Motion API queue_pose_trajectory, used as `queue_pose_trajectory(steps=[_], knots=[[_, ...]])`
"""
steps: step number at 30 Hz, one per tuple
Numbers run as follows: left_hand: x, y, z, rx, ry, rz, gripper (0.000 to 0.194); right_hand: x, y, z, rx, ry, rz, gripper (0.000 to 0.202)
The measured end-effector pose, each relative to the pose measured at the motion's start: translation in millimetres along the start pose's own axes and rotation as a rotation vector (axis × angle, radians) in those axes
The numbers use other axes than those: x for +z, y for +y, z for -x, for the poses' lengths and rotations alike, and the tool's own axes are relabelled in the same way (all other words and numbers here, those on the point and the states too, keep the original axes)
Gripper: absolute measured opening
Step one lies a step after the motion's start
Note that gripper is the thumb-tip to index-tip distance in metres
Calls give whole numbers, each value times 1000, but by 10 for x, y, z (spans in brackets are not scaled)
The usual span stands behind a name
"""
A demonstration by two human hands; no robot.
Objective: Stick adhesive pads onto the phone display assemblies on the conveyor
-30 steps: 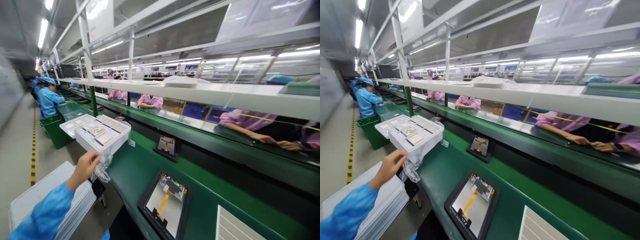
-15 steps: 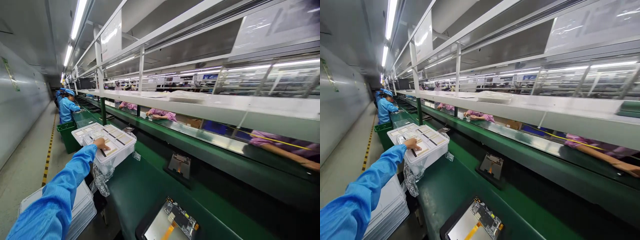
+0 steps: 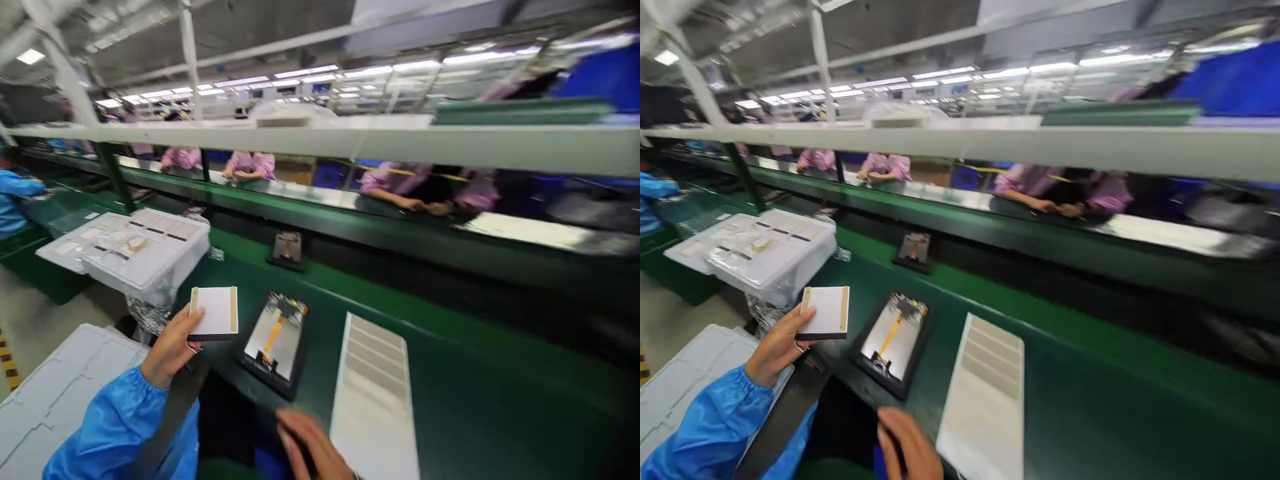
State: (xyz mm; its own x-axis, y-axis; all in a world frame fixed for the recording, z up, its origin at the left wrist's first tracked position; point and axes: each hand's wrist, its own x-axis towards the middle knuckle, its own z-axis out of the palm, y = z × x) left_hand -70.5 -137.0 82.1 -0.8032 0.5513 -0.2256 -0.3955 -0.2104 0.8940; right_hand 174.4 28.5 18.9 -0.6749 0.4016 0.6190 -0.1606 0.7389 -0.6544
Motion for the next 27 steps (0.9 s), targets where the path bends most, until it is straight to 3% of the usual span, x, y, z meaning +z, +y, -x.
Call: queue_pose_trajectory(steps=[3, 7, 10, 13, 15, 16, 19, 22, 24, 26, 27], knots=[[354, -435, 147, -164, -165, 87, 62, -44, -100, 42, -76, -14, 107, 34], [576, -716, 279, -246, -377, 63, 60, -139, -53, -69, -5, -23, 173, 35], [607, -783, 318, -289, -574, -50, 53, -299, 22, -155, 212, -10, 50, 39], [636, -741, 255, -336, -810, -216, 49, -469, 83, -229, 431, -194, -178, 35], [673, -687, 176, -382, -892, -279, 47, -525, 123, -257, 590, -321, -348, 25], [694, -670, 141, -415, -908, -253, 48, -524, 140, -262, 679, -312, -439, 26], [768, -736, 124, -422, -906, 35, 69, -386, 152, -248, 909, 6, -745, 34], [868, -998, 239, -215, -769, 204, 96, -91, 92, -212, 955, 278, -1012, 47], [942, -1183, 316, -182, -527, 174, 91, 94, 43, -170, 938, 269, -1075, 51], [995, -1281, 339, -255, -301, 175, 76, 178, 23, -105, 949, 102, -1034, 45], [1006, -1285, 330, -297, -242, 203, 69, 171, 28, -67, 950, 3, -946, 42]])
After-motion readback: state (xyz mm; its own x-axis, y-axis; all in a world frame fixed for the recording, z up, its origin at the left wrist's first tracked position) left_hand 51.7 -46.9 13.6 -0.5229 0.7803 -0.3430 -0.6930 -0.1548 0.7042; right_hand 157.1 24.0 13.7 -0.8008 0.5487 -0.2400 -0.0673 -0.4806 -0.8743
